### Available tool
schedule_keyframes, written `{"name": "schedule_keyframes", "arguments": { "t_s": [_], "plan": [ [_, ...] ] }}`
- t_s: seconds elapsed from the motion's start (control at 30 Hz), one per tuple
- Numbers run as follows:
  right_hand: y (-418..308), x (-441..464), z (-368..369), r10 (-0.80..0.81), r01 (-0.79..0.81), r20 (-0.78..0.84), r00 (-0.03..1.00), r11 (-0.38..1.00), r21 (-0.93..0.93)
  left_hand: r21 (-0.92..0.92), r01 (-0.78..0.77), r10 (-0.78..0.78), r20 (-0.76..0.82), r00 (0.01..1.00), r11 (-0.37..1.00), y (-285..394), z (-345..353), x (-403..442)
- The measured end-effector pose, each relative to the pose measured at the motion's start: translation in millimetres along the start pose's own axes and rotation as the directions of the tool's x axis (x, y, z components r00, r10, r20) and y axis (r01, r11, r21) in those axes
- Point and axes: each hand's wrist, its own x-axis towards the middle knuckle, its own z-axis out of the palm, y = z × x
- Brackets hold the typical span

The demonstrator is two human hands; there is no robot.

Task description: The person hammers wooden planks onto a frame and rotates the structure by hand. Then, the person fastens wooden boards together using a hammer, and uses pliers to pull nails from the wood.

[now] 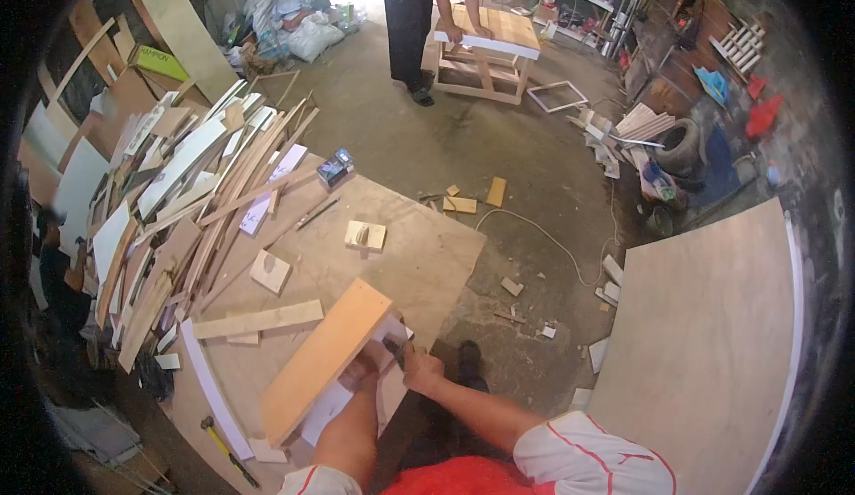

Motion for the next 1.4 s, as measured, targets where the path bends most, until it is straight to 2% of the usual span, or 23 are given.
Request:
{"name": "schedule_keyframes", "arguments": {
  "t_s": [0.27, 0.57, 0.97, 1.07, 1.27, 1.4],
  "plan": [
    [-2, 5, 6, 0.063, -0.071, 0.117, 0.991, 0.996, 0.062, 0.011, -0.002, 0.002, -0.015, 1.0, 1.0, -3, 3, -2],
    [-5, 0, -9, 0.042, -0.058, 0.139, 0.989, 0.992, 0.111, 0.028, -0.004, 0.004, -0.02, 1.0, 1.0, -7, 4, -7],
    [1, 1, -3, 0.013, -0.027, 0.093, 0.996, 0.988, 0.155, 0.044, -0.016, 0.017, -0.021, 1.0, 0.999, -6, 5, -6],
    [-3, -4, -13, 0.038, -0.056, 0.125, 0.991, 0.988, 0.144, 0.047, -0.018, 0.02, -0.023, 1.0, 0.999, -5, 4, -7],
    [11, 10, 13, -0.025, 0.011, 0.081, 0.996, 0.986, 0.167, 0.073, -0.02, 0.023, -0.03, 0.999, 0.997, -4, 4, -6],
    [9, 5, 13, 0.004, -0.01, 0.037, 0.999, 0.985, 0.173, 0.091, -0.019, 0.023, -0.037, 0.999, 0.996, -1, 5, -6]
  ]
}}
